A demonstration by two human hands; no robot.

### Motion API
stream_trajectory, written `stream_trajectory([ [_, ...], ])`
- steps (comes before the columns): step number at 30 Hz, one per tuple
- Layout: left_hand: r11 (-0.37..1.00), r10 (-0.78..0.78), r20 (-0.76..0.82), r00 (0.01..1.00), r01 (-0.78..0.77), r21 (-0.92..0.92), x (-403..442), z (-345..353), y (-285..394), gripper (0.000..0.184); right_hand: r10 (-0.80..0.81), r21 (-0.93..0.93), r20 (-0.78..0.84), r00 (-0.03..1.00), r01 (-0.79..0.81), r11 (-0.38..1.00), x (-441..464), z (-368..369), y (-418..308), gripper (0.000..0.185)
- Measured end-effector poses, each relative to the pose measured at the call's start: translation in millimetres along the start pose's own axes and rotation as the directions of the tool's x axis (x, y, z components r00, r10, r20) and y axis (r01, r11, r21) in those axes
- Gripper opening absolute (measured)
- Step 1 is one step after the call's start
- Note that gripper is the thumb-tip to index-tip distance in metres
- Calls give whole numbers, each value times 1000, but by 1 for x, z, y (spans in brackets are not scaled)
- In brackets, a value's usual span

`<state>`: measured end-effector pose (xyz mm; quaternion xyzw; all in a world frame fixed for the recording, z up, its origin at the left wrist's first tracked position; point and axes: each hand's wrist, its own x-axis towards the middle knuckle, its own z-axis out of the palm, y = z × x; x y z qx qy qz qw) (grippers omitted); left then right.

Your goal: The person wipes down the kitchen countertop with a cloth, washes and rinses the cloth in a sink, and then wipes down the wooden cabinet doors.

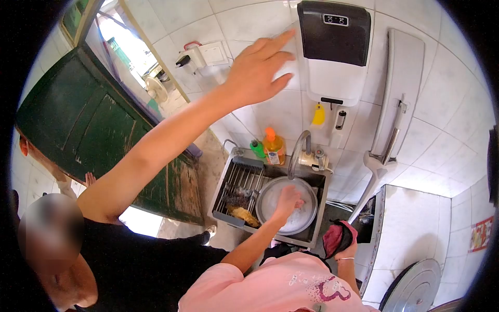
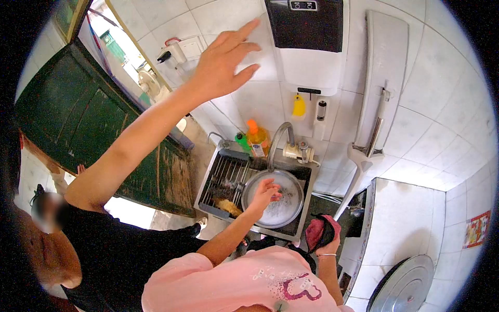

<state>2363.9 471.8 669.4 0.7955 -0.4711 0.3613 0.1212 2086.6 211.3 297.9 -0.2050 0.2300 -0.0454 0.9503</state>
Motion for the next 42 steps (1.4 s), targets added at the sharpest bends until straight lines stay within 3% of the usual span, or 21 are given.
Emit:
stream_trajectory([
  [1, 953, 214, -31, 976, -201, 227, 40, -10, -27, 27, -3, -6, 0, 1000, 3, 1000, 0, 0, 0, 39],
  [8, 946, 119, 55, 991, -130, 298, 83, 3, -7, 23, -4, 11, -2, 1000, 4, 1000, 2, -4, -1, 38],
  [19, 903, 77, 54, 996, -93, 419, 97, 12, -4, 22, -12, 21, -29, 999, 12, 1000, 12, -20, -4, 38],
  [24, 875, 90, 58, 994, -107, 473, 99, 14, -2, 22, -2, 39, -58, 998, 4, 999, 17, -27, -6, 38],
  [27, 834, 174, 63, 983, -181, 521, 93, 10, 0, 22, 10, 53, -74, 997, -6, 999, 18, -27, -7, 38],
  [28, 827, 208, 86, 974, -222, 516, 89, 9, 2, 22, 13, 58, -85, 996, -8, 998, 18, -26, -7, 38],
  [31, 941, 249, 296, 922, -302, 152, 73, 9, 15, 22, 24, 69, -74, 997, -19, 997, 17, -26, -9, 39],
  [33, 956, 272, 362, 891, -294, 6, 69, 12, 21, 22, 18, 62, -72, 997, -13, 998, 18, -27, -8, 39],
  [35, 966, 237, 284, 929, -257, 35, 74, 15, 16, 22, 12, 56, -69, 998, -8, 998, 20, -32, -6, 39],
  [38, 954, 140, 79, 987, -156, 257, 91, 19, 5, 22, -25, 11, -55, 998, 26, 1000, 20, -31, -4, 39],
  [42, 951, 80, 74, 994, -99, 293, 93, 25, 1, 22, -12, 27, -39, 999, 13, 1000, 12, -15, -7, 39],
])
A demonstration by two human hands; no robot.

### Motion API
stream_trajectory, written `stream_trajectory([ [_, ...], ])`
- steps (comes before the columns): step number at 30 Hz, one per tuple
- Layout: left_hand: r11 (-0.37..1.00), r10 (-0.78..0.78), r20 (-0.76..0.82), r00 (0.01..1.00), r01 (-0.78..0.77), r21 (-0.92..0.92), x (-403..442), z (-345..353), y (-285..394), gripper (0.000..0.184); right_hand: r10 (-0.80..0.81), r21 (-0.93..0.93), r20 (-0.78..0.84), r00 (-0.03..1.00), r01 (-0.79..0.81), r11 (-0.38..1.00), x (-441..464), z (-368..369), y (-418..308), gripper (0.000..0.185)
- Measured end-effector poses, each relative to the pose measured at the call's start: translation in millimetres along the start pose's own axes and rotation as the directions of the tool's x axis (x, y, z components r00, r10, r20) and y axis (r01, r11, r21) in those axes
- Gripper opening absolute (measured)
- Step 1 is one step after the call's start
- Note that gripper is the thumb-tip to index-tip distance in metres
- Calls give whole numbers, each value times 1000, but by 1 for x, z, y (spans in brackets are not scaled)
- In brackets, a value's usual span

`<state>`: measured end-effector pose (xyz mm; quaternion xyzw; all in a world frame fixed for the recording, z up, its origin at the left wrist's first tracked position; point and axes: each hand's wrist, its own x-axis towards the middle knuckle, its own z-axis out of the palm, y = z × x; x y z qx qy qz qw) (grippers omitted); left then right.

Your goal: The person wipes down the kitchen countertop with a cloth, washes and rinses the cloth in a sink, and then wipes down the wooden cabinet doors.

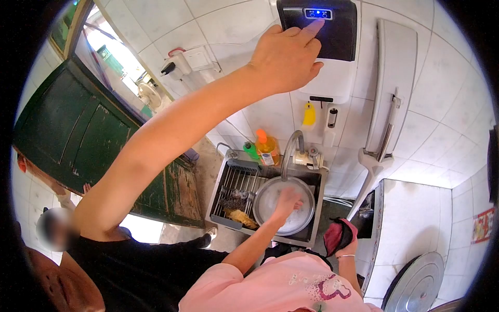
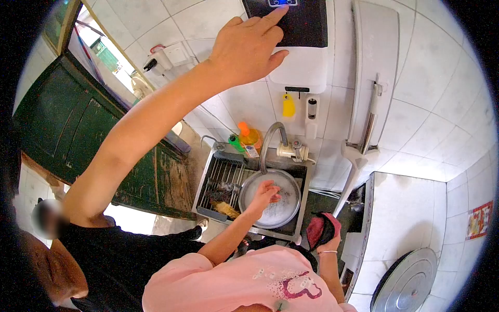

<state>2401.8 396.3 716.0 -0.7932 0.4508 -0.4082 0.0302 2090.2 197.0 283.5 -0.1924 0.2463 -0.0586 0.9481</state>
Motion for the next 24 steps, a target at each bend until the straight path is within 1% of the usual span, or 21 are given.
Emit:
stream_trajectory([
  [2, 1000, -7, -5, 1000, 7, 0, -1, -1, -2, 22, -9, -13, 29, 1000, 9, 1000, -1, 1, 0, 39],
  [4, 1000, -13, -7, 1000, 13, -6, -2, -3, -4, 22, -19, -11, -8, 1000, 19, 1000, 1, -1, 1, 38],
  [8, 1000, -18, -6, 1000, 18, -8, -4, -7, -7, 23, -24, -17, 11, 1000, 25, 1000, 3, -7, 2, 39],
  [11, 1000, -20, -3, 1000, 20, -12, -2, -8, -6, 23, -5, 31, -32, 999, 6, 1000, 2, -5, 1, 39],
  [17, 1000, -26, 14, 1000, 26, -15, 6, -8, 2, 24, -3, 11, 29, 1000, 3, 1000, 0, -2, 1, 41],
  [20, 999, -36, 19, 999, 37, -14, 10, -7, 5, 24, -6, 14, -2, 1000, 6, 1000, 2, -6, 1, 41],
  [22, 999, -41, 25, 999, 42, -14, 12, -7, 7, 25, 37, 71, -49, 998, -34, 997, 1, -4, 0, 39],
  [24, 999, -45, 28, 999, 45, -12, 13, -8, 8, 25, 10, 50, -24, 1000, -9, 999, 1, -6, 1, 39],
])
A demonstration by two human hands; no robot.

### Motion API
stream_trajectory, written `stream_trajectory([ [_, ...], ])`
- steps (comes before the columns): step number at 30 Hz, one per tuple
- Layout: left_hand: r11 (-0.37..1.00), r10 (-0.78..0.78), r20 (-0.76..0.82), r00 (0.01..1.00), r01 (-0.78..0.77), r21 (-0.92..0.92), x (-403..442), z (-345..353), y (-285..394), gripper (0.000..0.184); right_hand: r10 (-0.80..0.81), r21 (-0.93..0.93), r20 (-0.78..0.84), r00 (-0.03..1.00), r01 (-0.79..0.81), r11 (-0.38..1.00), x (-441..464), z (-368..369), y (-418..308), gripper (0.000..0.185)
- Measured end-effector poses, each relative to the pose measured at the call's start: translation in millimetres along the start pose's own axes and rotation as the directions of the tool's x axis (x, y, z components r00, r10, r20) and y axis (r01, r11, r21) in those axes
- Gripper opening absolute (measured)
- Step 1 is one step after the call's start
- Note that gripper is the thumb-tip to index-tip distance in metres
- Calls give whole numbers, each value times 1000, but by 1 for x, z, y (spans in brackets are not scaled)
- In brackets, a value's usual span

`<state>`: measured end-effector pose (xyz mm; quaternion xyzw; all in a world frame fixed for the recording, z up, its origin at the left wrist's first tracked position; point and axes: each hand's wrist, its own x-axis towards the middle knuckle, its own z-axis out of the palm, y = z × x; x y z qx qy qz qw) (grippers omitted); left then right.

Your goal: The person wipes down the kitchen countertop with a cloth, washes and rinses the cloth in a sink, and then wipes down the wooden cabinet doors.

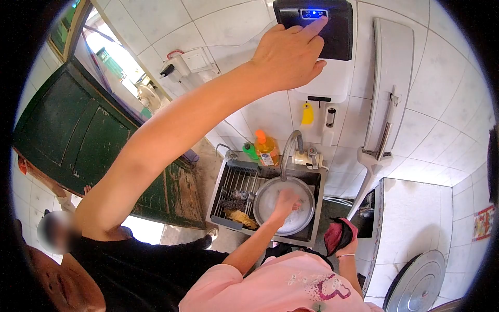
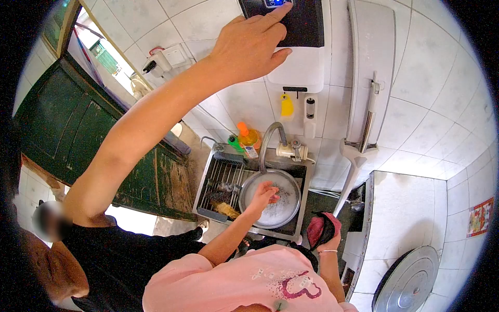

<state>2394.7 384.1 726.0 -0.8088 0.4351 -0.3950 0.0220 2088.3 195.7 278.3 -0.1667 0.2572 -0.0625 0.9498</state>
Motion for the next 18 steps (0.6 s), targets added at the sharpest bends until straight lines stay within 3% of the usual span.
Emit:
stream_trajectory([
  [8, 1000, -13, -2, 1000, 13, 2, 2, -1, 0, 26, -47, -51, 46, 998, 50, 997, 3, -3, 0, 38],
  [14, 999, -29, 8, 1000, 29, -17, 1, -1, 3, 27, 17, -33, 38, 999, -15, 999, 3, -7, -1, 39],
  [18, 982, -133, 95, 987, 144, -124, 3, -4, 7, 27, 29, -9, 80, 996, -29, 1000, 4, -13, -1, 45],
])
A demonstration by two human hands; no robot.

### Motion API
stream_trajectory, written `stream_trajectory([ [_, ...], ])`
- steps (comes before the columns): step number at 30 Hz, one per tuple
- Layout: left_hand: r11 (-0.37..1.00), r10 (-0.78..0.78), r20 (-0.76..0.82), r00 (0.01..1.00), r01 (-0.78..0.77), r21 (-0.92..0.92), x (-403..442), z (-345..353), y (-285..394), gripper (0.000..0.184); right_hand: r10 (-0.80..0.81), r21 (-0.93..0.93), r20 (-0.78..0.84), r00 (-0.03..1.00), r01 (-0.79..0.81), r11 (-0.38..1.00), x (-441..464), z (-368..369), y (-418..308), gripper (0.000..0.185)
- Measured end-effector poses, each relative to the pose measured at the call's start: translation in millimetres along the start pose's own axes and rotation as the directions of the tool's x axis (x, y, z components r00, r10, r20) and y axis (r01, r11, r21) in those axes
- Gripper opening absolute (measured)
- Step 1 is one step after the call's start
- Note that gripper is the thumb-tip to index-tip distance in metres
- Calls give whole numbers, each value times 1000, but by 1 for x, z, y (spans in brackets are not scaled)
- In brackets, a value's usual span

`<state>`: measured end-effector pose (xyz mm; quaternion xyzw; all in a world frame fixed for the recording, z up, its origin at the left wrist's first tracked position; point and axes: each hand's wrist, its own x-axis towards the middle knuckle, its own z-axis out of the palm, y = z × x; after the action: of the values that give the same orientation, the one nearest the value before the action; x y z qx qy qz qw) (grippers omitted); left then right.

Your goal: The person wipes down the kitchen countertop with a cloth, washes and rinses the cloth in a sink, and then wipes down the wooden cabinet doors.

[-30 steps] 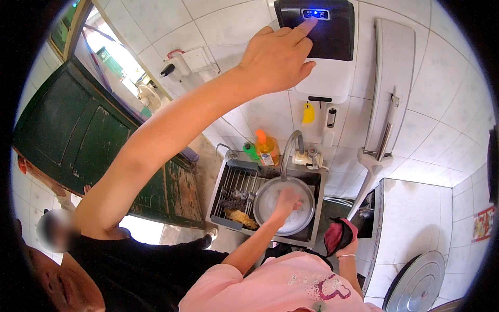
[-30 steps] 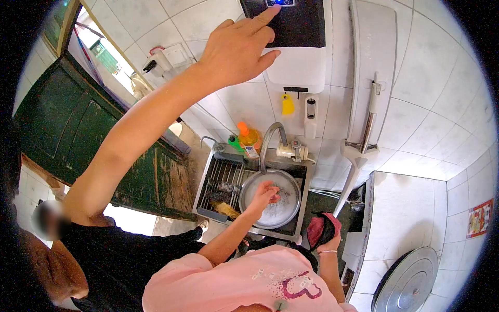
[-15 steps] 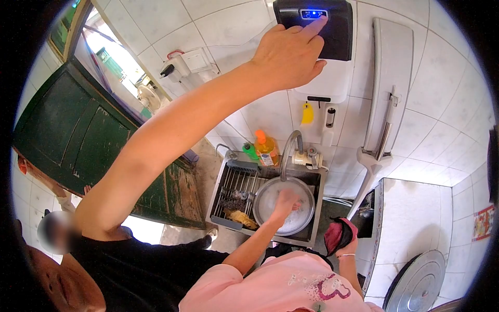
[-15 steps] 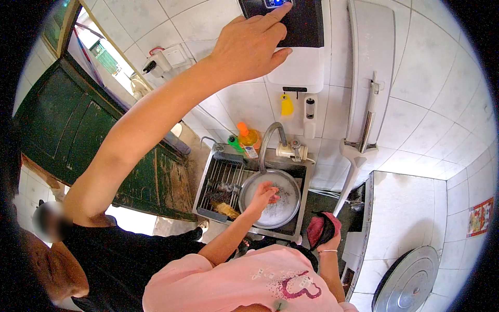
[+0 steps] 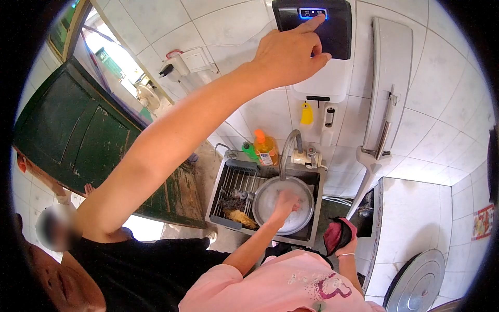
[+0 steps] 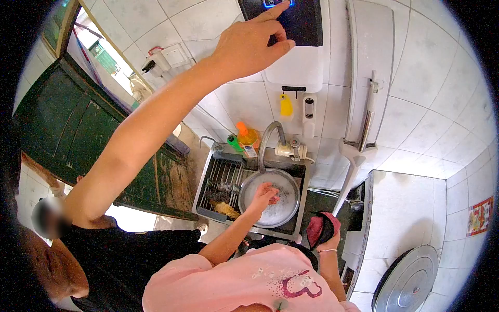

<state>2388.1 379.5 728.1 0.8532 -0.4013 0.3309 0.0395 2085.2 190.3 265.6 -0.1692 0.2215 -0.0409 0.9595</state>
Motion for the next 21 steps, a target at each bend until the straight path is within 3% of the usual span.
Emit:
stream_trajectory([
  [5, 1000, 25, 4, 1000, -25, 2, -7, 0, -2, 25, -89, -82, 45, 995, 93, 992, 1, 0, 0, 44],
  [14, 989, 119, -110, 987, -109, 100, -15, -1, -19, 22, -18, -24, 40, 999, 19, 1000, -6, 10, -3, 42],
  [17, 986, 133, -126, 983, -119, 112, -15, -4, -22, 21, 33, 21, 149, 988, -37, 999, -14, 22, -3, 43],
  [19, 985, 144, -136, 980, -129, 119, -14, -5, -24, 20, -20, -32, 7, 1000, 20, 999, -14, 26, -1, 39],
  [21, 983, 152, -144, 978, -134, 126, -13, -5, -25, 20, -36, -38, -15, 999, 35, 999, -11, 22, 1, 38],
])
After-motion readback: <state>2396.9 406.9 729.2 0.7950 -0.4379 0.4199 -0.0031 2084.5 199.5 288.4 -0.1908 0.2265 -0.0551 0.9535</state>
